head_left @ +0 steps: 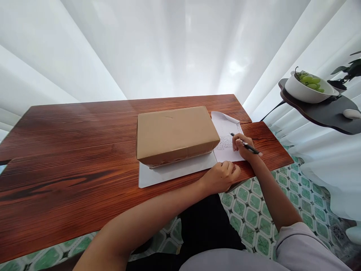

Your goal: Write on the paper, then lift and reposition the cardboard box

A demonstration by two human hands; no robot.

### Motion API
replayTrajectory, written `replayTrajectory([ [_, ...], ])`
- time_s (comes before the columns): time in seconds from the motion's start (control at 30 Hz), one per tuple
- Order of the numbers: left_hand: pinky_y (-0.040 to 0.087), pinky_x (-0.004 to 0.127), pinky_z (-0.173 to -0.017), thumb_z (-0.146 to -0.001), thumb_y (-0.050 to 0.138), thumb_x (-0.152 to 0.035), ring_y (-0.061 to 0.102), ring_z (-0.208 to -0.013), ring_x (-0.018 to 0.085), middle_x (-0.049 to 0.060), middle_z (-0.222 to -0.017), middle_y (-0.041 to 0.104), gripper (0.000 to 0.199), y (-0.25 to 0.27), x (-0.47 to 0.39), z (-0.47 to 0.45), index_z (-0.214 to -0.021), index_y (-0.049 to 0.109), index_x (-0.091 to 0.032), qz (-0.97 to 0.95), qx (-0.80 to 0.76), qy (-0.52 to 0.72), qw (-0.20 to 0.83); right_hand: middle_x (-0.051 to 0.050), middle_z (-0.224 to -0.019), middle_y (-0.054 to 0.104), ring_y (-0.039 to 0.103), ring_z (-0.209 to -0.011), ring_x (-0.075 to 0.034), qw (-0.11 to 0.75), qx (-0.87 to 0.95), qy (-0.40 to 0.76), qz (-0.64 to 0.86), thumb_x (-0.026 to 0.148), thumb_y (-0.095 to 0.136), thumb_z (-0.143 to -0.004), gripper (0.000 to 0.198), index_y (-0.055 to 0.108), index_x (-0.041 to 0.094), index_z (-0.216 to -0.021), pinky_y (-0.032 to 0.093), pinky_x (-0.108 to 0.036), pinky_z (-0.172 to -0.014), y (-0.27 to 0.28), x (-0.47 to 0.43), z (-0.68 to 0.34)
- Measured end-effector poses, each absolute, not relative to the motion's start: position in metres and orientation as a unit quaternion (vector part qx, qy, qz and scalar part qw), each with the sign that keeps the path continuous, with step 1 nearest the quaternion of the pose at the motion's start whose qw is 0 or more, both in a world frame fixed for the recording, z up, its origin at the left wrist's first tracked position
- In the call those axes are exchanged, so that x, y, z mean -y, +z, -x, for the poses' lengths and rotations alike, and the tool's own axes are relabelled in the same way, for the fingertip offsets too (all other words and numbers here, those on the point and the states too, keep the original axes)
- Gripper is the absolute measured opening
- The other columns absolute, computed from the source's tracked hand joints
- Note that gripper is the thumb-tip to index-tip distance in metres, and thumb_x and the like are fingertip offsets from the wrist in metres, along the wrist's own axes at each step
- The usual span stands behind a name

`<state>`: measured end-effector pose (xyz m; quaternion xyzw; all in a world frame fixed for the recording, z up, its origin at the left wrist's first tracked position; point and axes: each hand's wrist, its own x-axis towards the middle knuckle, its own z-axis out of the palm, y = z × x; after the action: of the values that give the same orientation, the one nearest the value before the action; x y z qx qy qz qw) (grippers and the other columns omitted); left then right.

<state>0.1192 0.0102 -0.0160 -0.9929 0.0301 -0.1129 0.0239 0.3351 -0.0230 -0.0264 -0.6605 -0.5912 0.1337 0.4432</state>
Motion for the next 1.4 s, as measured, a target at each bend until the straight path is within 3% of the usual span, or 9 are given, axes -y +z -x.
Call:
replayTrajectory([
  [0.1,0.038,0.034,-0.061,-0.098,0.031,-0.016,0.055,-0.082,0.024,0.013,-0.093,0.058,0.032,-0.016,-0.010,-0.119,-0.121,0.050,-0.004,0.994,-0.023,-0.102,0.016,0.001,-0.061,0.061,0.053,-0.051,-0.014,0.476,0.557,0.208,0.648,0.054,0.036,-0.102,0.043,0.062,0.022,-0.113,0.045,-0.027,-0.052,-0.024,0.025,-0.330],
  [0.2,0.038,0.034,-0.061,-0.099,0.030,-0.015,0.055,-0.080,0.023,0.013,-0.091,0.058,0.029,-0.016,-0.010,-0.120,-0.117,0.051,-0.005,0.994,-0.023,-0.110,0.012,-0.001,-0.063,0.066,0.058,-0.053,-0.014,0.477,0.535,0.223,0.661,0.051,0.055,-0.094,0.032,0.065,0.021,-0.088,0.048,-0.027,-0.052,-0.022,0.024,-0.327],
  [0.3,0.037,0.035,-0.061,-0.099,0.029,-0.014,0.055,-0.077,0.023,0.012,-0.087,0.057,0.027,-0.016,-0.010,-0.120,-0.111,0.053,-0.007,0.993,-0.023,-0.116,0.005,0.000,-0.057,0.064,0.056,-0.049,-0.012,0.459,0.533,0.201,0.681,0.045,0.074,-0.083,0.034,0.056,0.021,-0.067,0.044,-0.025,-0.050,-0.022,0.022,-0.323],
  [0.47,0.038,0.035,-0.062,-0.099,0.029,-0.014,0.056,-0.079,0.024,0.013,-0.091,0.058,0.028,-0.015,-0.010,-0.121,-0.109,0.053,-0.006,0.994,-0.025,-0.109,-0.001,0.004,-0.048,0.058,0.050,-0.037,-0.011,0.423,0.514,0.219,0.713,0.051,0.063,-0.090,0.034,0.058,0.022,-0.073,0.040,-0.025,-0.042,-0.023,0.022,-0.319],
  [0.6,0.038,0.036,-0.062,-0.099,0.027,-0.014,0.056,-0.080,0.024,0.013,-0.092,0.059,0.026,-0.013,-0.010,-0.121,-0.102,0.052,-0.010,0.996,-0.028,-0.085,-0.018,0.004,-0.045,0.056,0.050,-0.037,-0.011,0.409,0.521,0.217,0.717,0.049,0.068,-0.086,0.040,0.050,0.022,-0.062,0.039,-0.025,-0.042,-0.022,0.021,-0.317],
  [0.73,0.038,0.036,-0.060,-0.100,0.028,-0.015,0.056,-0.081,0.024,0.014,-0.094,0.059,0.025,-0.011,-0.011,-0.120,-0.103,0.052,-0.010,0.997,-0.026,-0.072,-0.024,0.004,-0.044,0.055,0.048,-0.037,-0.011,0.406,0.523,0.218,0.717,0.043,0.060,-0.091,0.038,0.047,0.022,-0.062,0.039,-0.025,-0.043,-0.022,0.020,-0.316],
  [1.4,0.037,0.037,-0.061,-0.101,0.022,-0.017,0.055,-0.081,0.025,0.014,-0.094,0.058,0.029,-0.014,-0.011,-0.121,-0.100,0.051,-0.011,0.996,-0.024,-0.075,-0.031,0.005,-0.045,0.055,0.047,-0.037,-0.012,0.405,0.519,0.225,0.718,0.038,0.056,-0.092,0.033,0.050,0.022,-0.063,0.042,-0.027,-0.044,-0.025,0.019,-0.317],
])
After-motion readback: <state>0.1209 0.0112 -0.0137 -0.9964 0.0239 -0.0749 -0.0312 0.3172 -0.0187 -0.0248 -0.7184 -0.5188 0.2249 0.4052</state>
